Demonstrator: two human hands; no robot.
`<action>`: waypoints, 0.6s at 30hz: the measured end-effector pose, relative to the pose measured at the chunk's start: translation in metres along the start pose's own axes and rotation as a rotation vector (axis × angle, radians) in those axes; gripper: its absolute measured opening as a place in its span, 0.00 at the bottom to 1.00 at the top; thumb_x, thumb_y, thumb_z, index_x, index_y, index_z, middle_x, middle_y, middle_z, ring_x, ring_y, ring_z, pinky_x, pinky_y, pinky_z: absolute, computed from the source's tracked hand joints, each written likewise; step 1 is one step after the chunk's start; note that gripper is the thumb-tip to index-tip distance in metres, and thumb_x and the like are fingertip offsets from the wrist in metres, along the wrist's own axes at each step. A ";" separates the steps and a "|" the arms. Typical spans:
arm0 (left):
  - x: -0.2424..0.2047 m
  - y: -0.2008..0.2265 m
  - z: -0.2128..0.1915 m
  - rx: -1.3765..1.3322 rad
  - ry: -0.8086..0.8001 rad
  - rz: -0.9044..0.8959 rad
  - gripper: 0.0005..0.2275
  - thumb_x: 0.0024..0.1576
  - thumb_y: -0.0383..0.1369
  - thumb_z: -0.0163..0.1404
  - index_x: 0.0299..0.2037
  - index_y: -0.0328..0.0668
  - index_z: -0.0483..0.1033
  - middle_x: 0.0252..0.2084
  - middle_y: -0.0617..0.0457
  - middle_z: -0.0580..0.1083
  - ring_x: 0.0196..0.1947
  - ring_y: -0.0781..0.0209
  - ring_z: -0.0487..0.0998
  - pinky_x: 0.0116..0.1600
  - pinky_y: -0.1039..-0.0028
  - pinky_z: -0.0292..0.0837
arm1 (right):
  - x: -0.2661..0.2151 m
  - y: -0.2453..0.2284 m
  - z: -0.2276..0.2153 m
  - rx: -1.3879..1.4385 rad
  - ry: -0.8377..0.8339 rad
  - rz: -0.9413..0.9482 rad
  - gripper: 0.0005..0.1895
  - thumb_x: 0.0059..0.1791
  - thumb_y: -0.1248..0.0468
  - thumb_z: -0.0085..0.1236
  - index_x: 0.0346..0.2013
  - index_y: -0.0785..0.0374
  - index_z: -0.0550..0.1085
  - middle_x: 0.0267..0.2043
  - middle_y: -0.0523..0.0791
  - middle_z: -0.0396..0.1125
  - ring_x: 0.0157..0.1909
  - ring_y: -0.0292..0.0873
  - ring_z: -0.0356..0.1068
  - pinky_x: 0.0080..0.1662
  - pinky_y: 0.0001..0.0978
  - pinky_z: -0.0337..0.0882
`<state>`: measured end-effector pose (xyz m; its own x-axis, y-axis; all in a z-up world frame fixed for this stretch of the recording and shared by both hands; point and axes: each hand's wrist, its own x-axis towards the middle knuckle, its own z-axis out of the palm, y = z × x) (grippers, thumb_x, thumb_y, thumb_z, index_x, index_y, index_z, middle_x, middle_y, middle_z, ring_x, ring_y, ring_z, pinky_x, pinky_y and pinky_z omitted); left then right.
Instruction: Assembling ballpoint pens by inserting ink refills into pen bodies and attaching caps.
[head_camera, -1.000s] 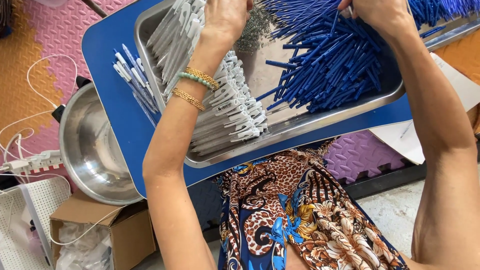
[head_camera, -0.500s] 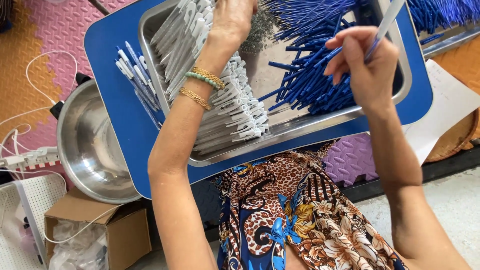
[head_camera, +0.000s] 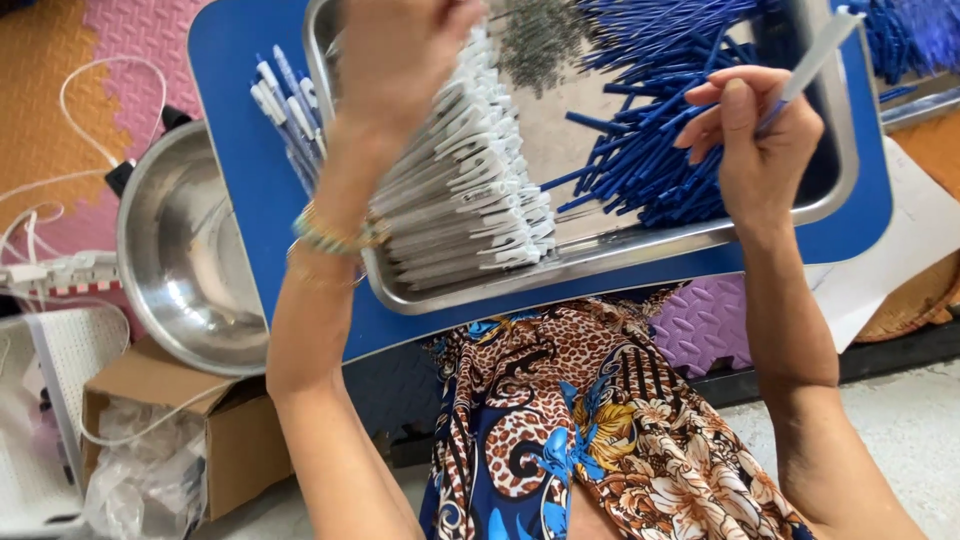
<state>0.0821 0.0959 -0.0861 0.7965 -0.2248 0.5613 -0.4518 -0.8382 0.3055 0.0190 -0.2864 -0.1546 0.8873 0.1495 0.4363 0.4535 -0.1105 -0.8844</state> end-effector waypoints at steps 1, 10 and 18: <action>-0.014 -0.006 -0.017 0.009 0.023 0.026 0.24 0.77 0.33 0.67 0.26 0.46 0.71 0.22 0.58 0.67 0.23 0.64 0.59 0.35 0.64 0.54 | -0.001 0.001 0.000 -0.004 0.011 0.010 0.16 0.74 0.63 0.43 0.60 0.78 0.69 0.51 0.63 0.75 0.38 0.52 0.78 0.34 0.33 0.72; -0.174 -0.116 -0.083 0.284 -0.074 -0.428 0.11 0.68 0.31 0.63 0.58 0.38 0.87 0.40 0.46 0.84 0.36 0.54 0.83 0.47 0.60 0.77 | -0.005 0.007 -0.004 -0.095 -0.038 -0.020 0.19 0.77 0.62 0.42 0.63 0.81 0.70 0.54 0.65 0.75 0.43 0.55 0.79 0.39 0.35 0.74; -0.225 -0.109 -0.059 0.205 -0.286 -0.751 0.20 0.66 0.36 0.62 0.66 0.36 0.79 0.44 0.44 0.84 0.45 0.44 0.83 0.55 0.51 0.73 | -0.004 0.002 0.000 -0.096 0.013 0.035 0.18 0.76 0.61 0.43 0.61 0.78 0.71 0.51 0.61 0.75 0.39 0.51 0.78 0.36 0.32 0.72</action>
<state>-0.0718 0.2672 -0.2001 0.9408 0.3368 0.0384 0.3015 -0.8832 0.3592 0.0162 -0.2872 -0.1585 0.9034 0.1309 0.4084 0.4279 -0.2094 -0.8793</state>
